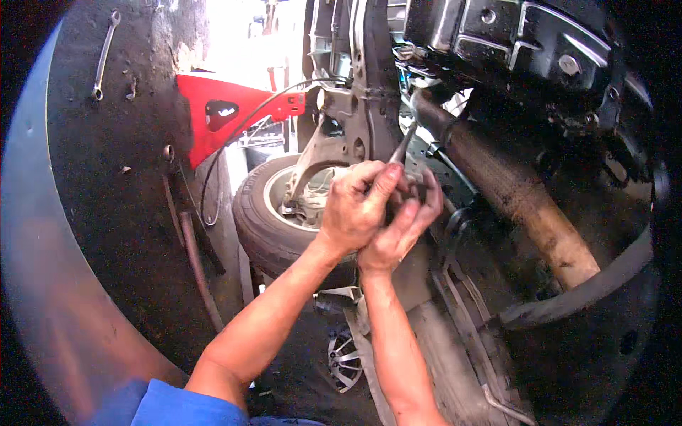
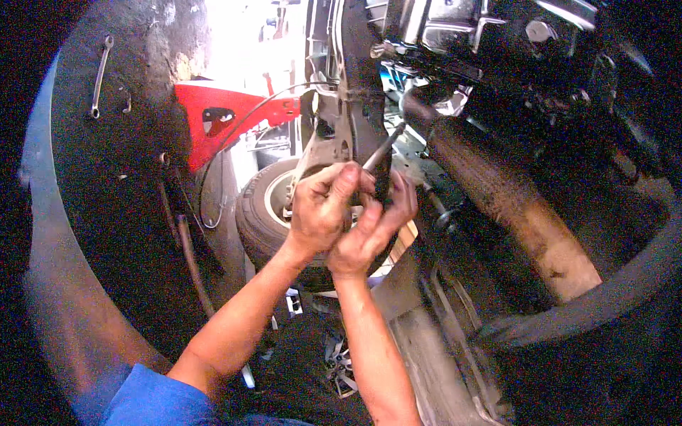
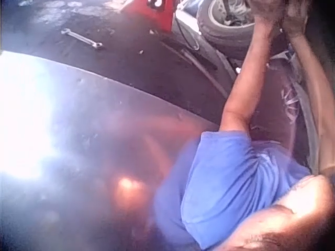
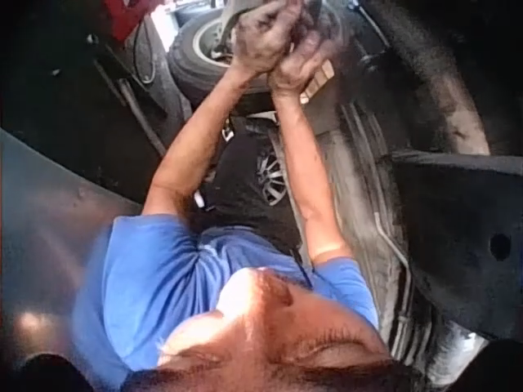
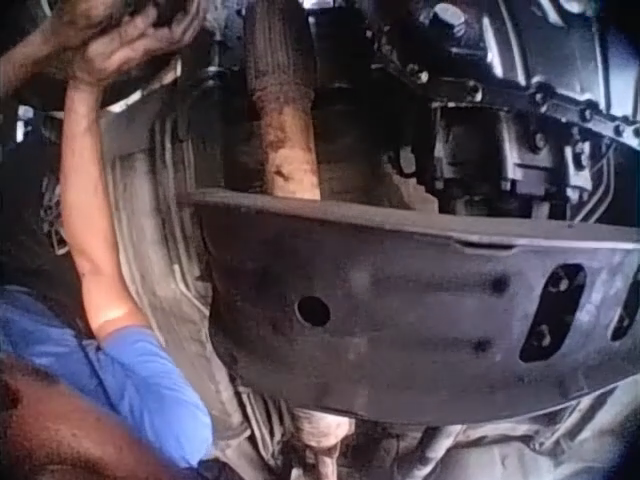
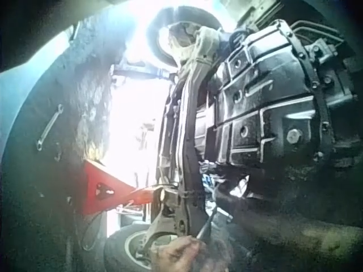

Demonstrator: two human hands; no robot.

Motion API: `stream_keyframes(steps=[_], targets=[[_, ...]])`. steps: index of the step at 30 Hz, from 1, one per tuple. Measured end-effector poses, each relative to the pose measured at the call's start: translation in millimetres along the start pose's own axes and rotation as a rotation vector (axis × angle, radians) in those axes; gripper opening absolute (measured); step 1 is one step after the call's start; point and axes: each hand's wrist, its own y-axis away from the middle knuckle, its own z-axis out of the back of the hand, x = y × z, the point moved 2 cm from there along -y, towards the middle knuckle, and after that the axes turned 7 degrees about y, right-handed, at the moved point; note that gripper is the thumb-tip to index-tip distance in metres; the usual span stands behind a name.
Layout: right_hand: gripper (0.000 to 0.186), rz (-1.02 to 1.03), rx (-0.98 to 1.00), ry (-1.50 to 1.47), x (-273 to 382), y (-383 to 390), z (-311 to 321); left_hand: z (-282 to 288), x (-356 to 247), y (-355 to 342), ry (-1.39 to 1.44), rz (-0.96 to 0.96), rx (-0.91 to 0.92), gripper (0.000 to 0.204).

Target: Tightening bolts on the undercarriage of a car using a ratchet while another person assists.

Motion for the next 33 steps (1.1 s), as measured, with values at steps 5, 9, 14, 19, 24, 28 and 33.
stream_keyframes(steps=[5, 9, 14, 19, 24, 28, 33], targets=[[0.072, -0.087, 0.126, -0.071, -29, 61, 37, -4, -10, -4, -0.179, -0.135, 0.022, 0.039], [0.056, -0.36, 0.289, -0.088, -52, 104, 54, -4, -4, -2, -0.186, -0.127, 0.029, 0.032], [0.013, -0.733, 0.552, -0.212, -55, 102, 47, 1, 18, 23, -0.109, -0.241, -0.19, 0.038], [0.019, -0.724, 0.828, -0.321, -106, 123, 62, 0, 15, 31, -0.069, 0.053, -0.152, 0.05], [0.019, -0.686, 0.541, -0.295, -82, 129, 17, 8, 2, 17, -0.136, 0.076, 0.071, 0.047], [0.02, -0.805, 0.552, -0.483, -71, 135, -70, 15, -6, -5, -0.331, -0.034, 0.432, 0.048], [0.022, -0.978, 0.561, -0.736, -50, 144, -137, 34, -23, -24, -0.638, -0.06, 0.694, 0.052]])
